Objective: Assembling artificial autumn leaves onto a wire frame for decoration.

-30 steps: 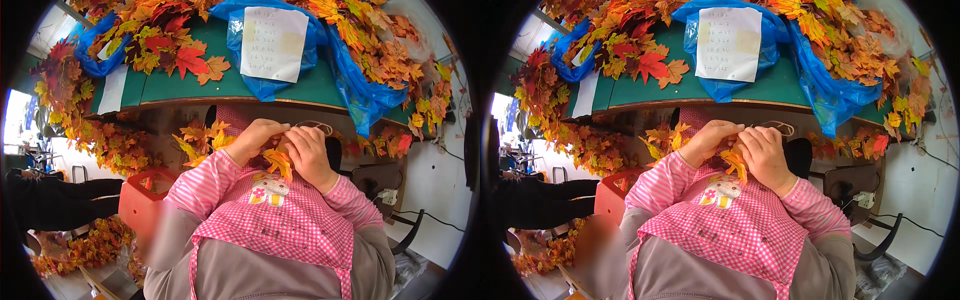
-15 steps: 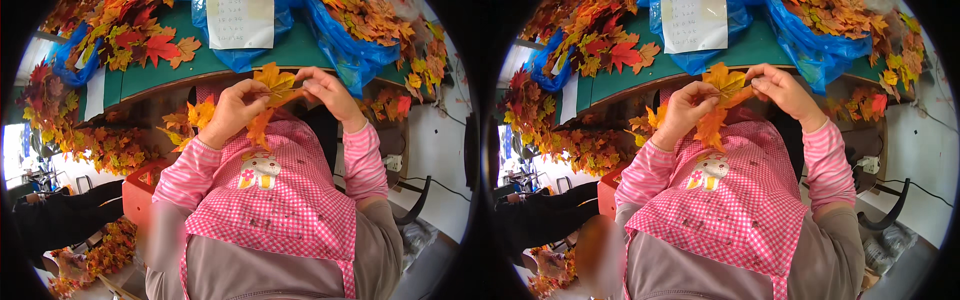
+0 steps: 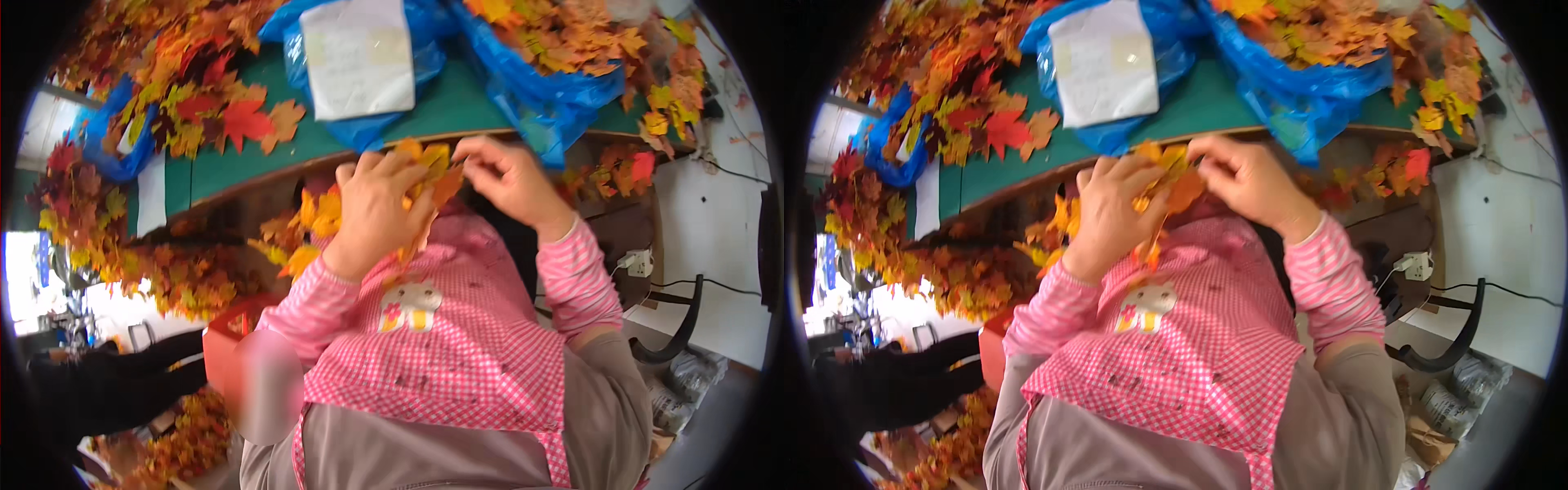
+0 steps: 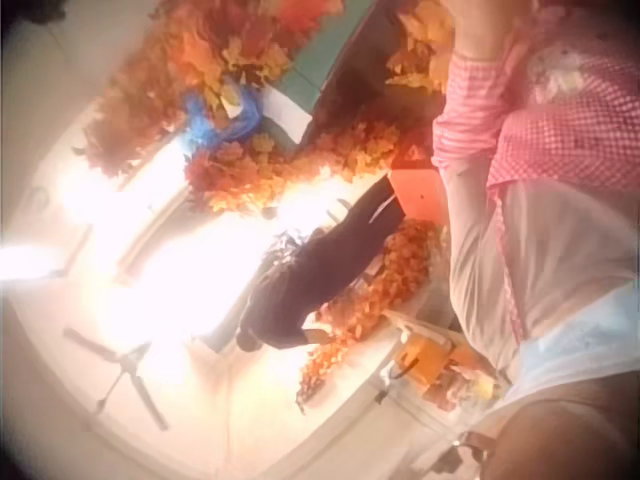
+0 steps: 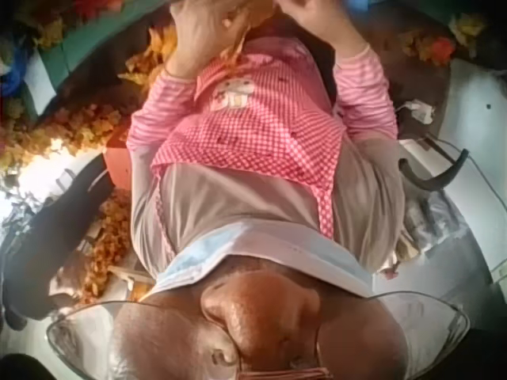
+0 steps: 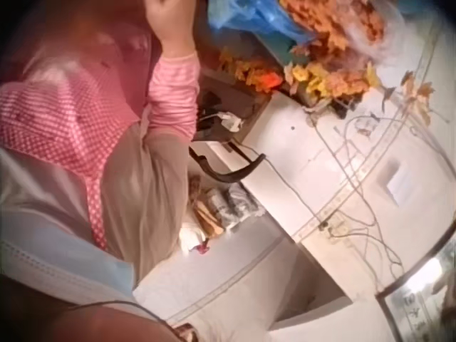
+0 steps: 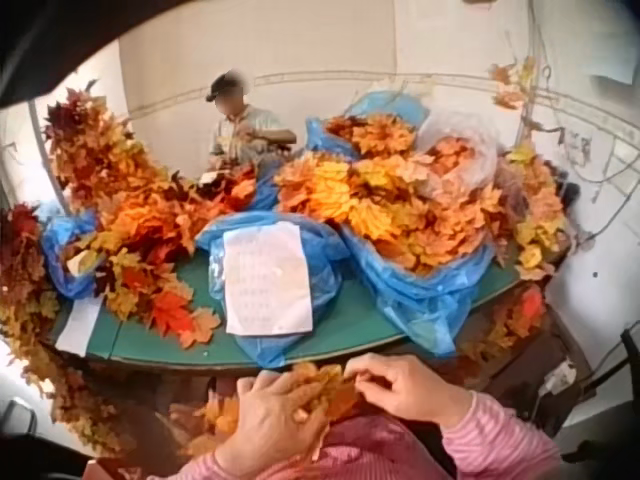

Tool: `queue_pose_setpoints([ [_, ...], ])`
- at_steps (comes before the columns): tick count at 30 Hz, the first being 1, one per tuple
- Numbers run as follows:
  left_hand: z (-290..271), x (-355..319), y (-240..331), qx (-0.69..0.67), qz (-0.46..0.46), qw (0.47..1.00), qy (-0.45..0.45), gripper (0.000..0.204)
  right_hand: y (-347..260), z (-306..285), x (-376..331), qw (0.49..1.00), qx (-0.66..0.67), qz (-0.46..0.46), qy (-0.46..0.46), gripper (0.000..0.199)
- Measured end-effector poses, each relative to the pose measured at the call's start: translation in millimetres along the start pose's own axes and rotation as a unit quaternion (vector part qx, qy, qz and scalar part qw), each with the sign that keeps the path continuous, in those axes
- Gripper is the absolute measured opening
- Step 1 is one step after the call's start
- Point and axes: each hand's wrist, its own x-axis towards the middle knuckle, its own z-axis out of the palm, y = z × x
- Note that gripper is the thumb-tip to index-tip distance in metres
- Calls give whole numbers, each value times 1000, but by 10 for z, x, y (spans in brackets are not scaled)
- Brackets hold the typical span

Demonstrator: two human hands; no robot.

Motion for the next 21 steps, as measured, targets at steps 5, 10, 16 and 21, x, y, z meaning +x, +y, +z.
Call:
queue_pose_setpoints([
  [5, 100, 44, -118, -132, -65, 985, -92, 13, 42, 66, -51, 989, -79, -114, 57, 24],
  [10, 286, 27, -193, -576, -333, 706, -241, 13, 64, 58, -157, 973, -144, -147, 104, 25],
  [16, 449, -39, -180, -577, -325, 731, -168, 10, 67, -422, 39, 997, -59, -11, -47, 12],
  [21, 333, -48, -140, -486, -323, 796, -161, 9, 759, -1303, 1090, 895, -357, -71, 256, 18],
])
